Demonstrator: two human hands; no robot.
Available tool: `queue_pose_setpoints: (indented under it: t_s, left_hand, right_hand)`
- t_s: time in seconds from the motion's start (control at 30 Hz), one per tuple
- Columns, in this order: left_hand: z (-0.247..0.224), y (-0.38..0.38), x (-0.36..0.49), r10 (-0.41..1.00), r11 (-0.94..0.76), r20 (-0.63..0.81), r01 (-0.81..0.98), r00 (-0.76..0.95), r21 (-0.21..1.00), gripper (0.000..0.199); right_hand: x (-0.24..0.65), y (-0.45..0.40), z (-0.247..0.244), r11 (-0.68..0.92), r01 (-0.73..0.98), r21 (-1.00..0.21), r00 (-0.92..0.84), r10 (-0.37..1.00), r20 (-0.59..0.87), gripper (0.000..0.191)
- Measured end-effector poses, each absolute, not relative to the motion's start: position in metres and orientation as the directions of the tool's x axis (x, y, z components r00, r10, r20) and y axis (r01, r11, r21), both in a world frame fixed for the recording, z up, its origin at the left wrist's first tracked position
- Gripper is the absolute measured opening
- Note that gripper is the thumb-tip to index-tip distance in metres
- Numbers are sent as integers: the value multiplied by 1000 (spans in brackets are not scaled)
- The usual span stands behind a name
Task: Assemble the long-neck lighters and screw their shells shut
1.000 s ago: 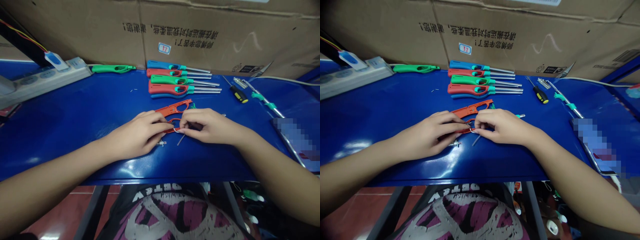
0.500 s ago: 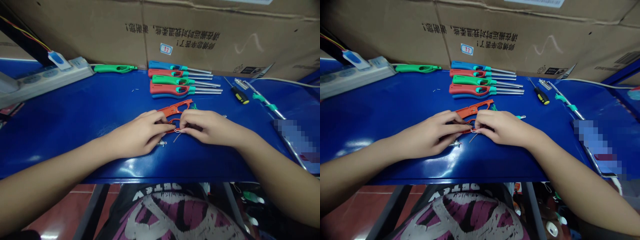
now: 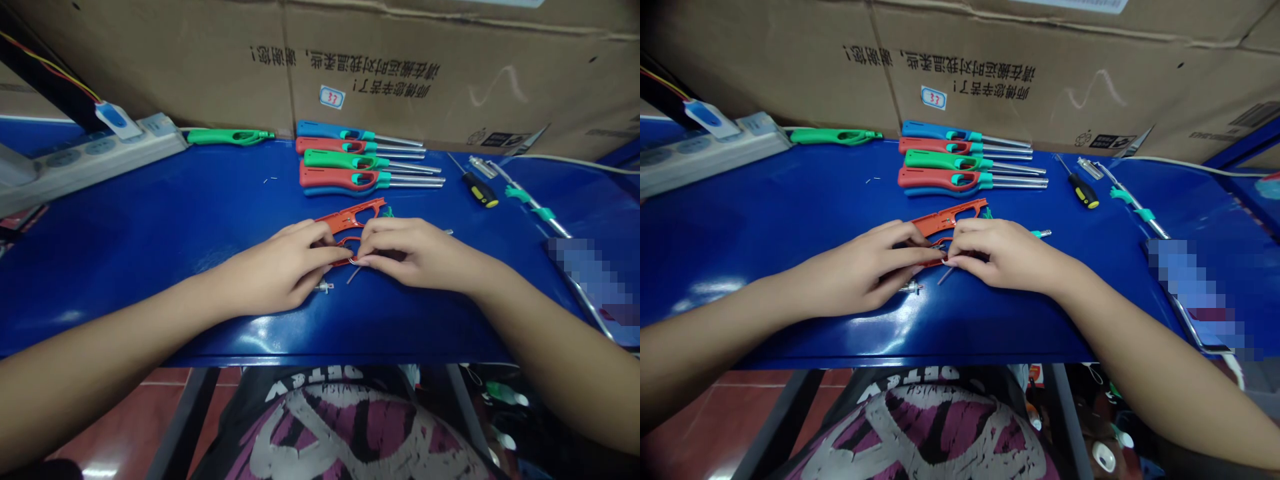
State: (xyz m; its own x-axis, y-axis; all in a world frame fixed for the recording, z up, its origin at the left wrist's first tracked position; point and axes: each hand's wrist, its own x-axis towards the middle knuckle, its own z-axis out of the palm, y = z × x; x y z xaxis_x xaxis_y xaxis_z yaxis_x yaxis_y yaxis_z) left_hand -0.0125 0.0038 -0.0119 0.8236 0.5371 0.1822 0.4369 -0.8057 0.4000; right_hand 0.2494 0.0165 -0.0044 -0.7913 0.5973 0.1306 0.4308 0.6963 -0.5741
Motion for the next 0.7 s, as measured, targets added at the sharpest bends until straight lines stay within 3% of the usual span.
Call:
queue_pose_setpoints:
  t_s: [0.37,0.7]
  left_hand:
    - [-11,4,-12,531,-806,167,434,831,403,36]
    - [-9,3,-11,529,-810,166,437,832,391,31]
  right_hand:
    - [247,15,-7,716,480,-507,-789,605,109,10]
    - [241,16,-9,670,491,-557,-723,670,168,15]
